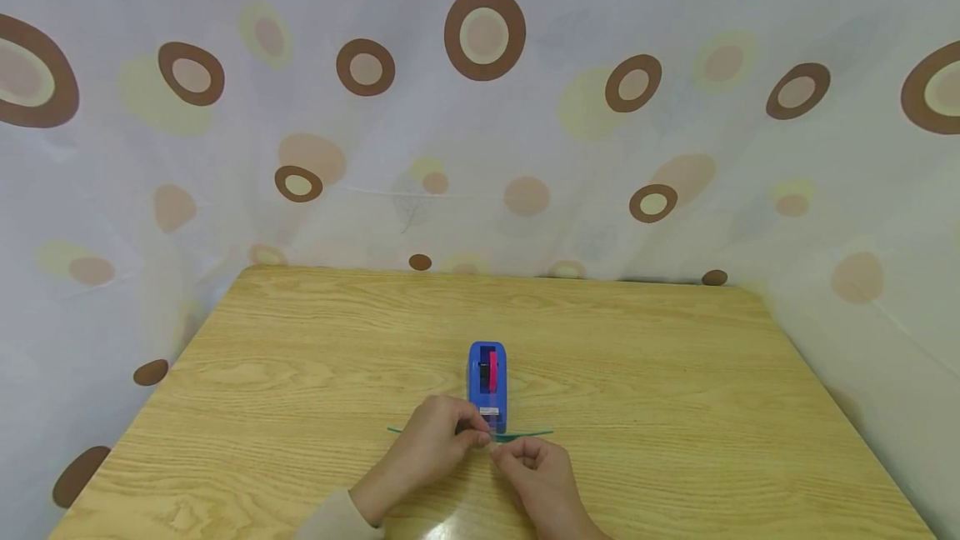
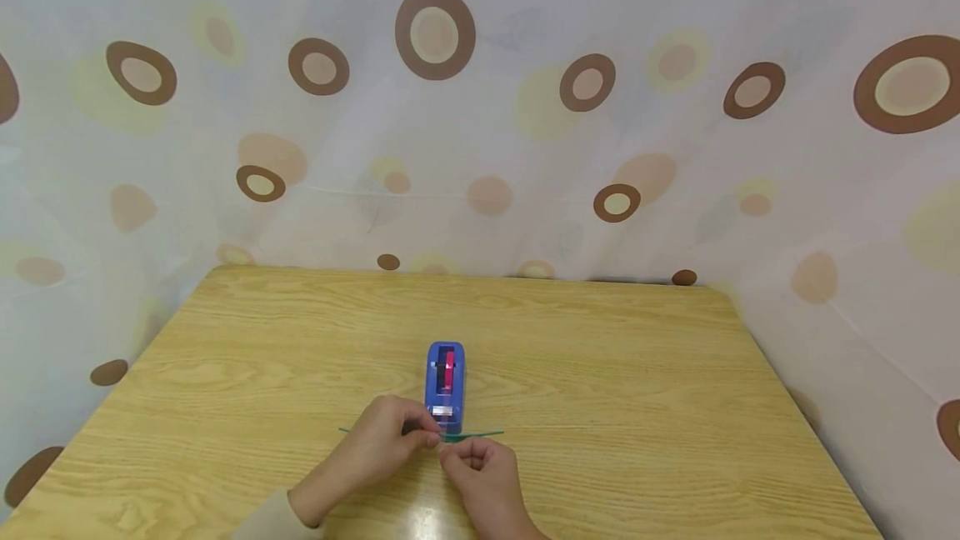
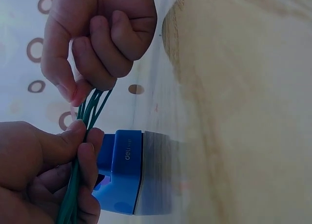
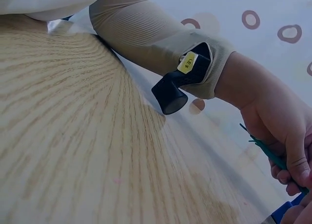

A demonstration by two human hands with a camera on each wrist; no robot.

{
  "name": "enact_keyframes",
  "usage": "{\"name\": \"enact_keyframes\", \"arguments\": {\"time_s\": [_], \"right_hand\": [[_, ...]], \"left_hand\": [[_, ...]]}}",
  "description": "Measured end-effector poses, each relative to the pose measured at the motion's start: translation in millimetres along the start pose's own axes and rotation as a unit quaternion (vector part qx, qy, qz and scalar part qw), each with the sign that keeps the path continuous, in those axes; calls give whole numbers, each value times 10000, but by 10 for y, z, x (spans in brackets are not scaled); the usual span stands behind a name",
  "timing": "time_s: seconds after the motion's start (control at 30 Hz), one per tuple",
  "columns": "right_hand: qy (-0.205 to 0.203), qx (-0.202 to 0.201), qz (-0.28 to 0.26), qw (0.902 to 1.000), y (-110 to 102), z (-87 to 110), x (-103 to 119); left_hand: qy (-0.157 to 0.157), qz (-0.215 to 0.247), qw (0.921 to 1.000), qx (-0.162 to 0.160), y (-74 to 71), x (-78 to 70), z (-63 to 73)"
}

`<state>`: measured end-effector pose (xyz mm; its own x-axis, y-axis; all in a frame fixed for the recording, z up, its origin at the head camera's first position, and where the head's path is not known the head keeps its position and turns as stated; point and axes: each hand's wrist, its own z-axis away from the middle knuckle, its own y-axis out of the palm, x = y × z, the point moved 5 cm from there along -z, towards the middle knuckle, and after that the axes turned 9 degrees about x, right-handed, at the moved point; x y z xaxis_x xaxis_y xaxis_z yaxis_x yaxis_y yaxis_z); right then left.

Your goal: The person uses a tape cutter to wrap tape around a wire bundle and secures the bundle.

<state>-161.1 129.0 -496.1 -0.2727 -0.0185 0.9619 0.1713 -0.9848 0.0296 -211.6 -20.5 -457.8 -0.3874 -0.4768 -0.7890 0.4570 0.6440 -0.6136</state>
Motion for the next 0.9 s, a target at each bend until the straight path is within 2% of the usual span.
{"name": "enact_keyframes", "arguments": {"time_s": [0.27,0.47,0.7,0.9], "right_hand": [[-86,7,82,9999,1,7,17],[-140,5,320,9994,-14,-5,12],[-296,17,587,9978,-33,-8,26],[-386,-59,760,9963,-33,-12,34]], "left_hand": [[-117,193,9997,62,-6,-6,13],[-42,484,9988,52,-5,8,12],[-63,576,9983,8,6,43,-3],[-175,618,9979,92,17,52,-1]]}}
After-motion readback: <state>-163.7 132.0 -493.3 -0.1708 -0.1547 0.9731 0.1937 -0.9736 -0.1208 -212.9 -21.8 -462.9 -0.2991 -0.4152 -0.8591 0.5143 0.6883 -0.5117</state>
